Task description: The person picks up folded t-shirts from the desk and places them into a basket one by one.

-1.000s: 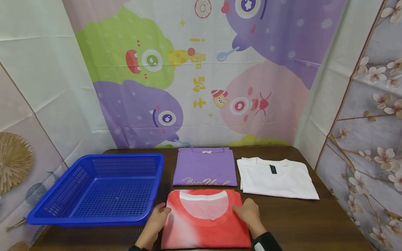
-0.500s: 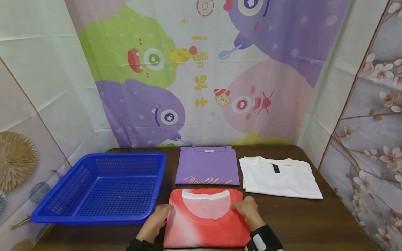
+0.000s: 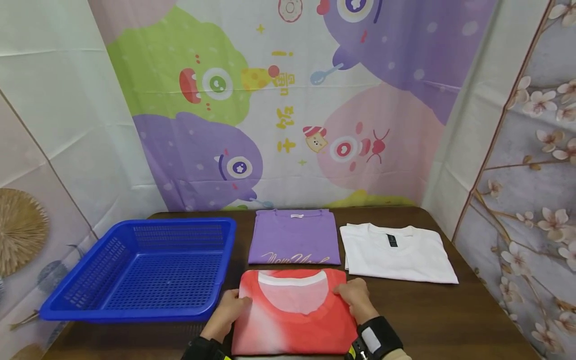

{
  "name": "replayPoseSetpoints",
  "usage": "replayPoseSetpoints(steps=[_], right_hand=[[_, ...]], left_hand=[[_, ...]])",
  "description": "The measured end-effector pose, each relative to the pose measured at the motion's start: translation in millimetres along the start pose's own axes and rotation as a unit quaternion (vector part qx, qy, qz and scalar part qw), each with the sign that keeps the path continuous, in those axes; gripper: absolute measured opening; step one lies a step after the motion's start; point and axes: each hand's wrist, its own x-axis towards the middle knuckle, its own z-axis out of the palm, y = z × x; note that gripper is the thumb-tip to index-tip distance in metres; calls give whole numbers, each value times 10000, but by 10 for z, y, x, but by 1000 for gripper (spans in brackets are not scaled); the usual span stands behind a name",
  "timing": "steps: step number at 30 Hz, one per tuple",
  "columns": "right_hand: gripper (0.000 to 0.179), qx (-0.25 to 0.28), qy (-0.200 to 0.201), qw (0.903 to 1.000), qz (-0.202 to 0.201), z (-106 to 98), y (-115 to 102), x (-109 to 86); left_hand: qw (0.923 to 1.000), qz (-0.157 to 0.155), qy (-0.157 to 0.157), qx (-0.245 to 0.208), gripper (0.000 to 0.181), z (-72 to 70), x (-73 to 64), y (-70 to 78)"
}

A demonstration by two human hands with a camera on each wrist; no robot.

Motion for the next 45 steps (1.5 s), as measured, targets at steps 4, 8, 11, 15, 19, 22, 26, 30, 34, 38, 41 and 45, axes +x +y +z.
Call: replayPoseSetpoints(steps=[4, 8, 11, 15, 19, 22, 26, 30, 34, 38, 41, 45], right_hand=[[48, 73, -104, 9998, 123, -37, -26, -52], [54, 401, -304, 9983, 293, -62, -20, -48], [54, 580, -451, 9963, 448, -76, -19, -38], [55, 466, -502, 9968, 401, -67, -33, -39], [55, 192, -428, 9988, 140, -16, -37, -50], [56, 64, -371, 9992, -130, 16, -37, -66], [57, -34, -219, 9989, -423, 39, -46, -114], [53, -142, 27, 9978, -654, 61, -66, -158], [50, -166, 205, 9961, -838, 94, -75, -197], [53, -206, 266, 9948, -958, 120, -105, -251], [59, -263, 326, 9938, -1033, 137, -150, -309], [60, -236, 431, 9918, -1177, 150, -198, -401]], left_hand=[[9999, -114, -73, 34, 41, -8, 15, 4], [9997, -130, 88, -211, 42, 37, 52, -15], [9986, -101, 208, -475, 43, 82, 84, -38], [9971, -60, 438, -623, 44, 140, 122, -60], [9958, 66, 751, -527, 42, 174, 129, -65], [9941, 343, 913, -473, 38, 179, 113, -59], [9907, 827, 1049, -269, 33, 175, 86, -67], [9870, 1103, 1169, -48, 30, 177, 51, -58], [9825, 1331, 1299, -43, 25, 187, 11, -40], [9770, 1523, 1495, -19, 20, 210, -28, -22], [9724, 1643, 1654, 72, 18, 225, -61, -11], [9681, 1734, 1807, 88, 19, 239, -112, 9]])
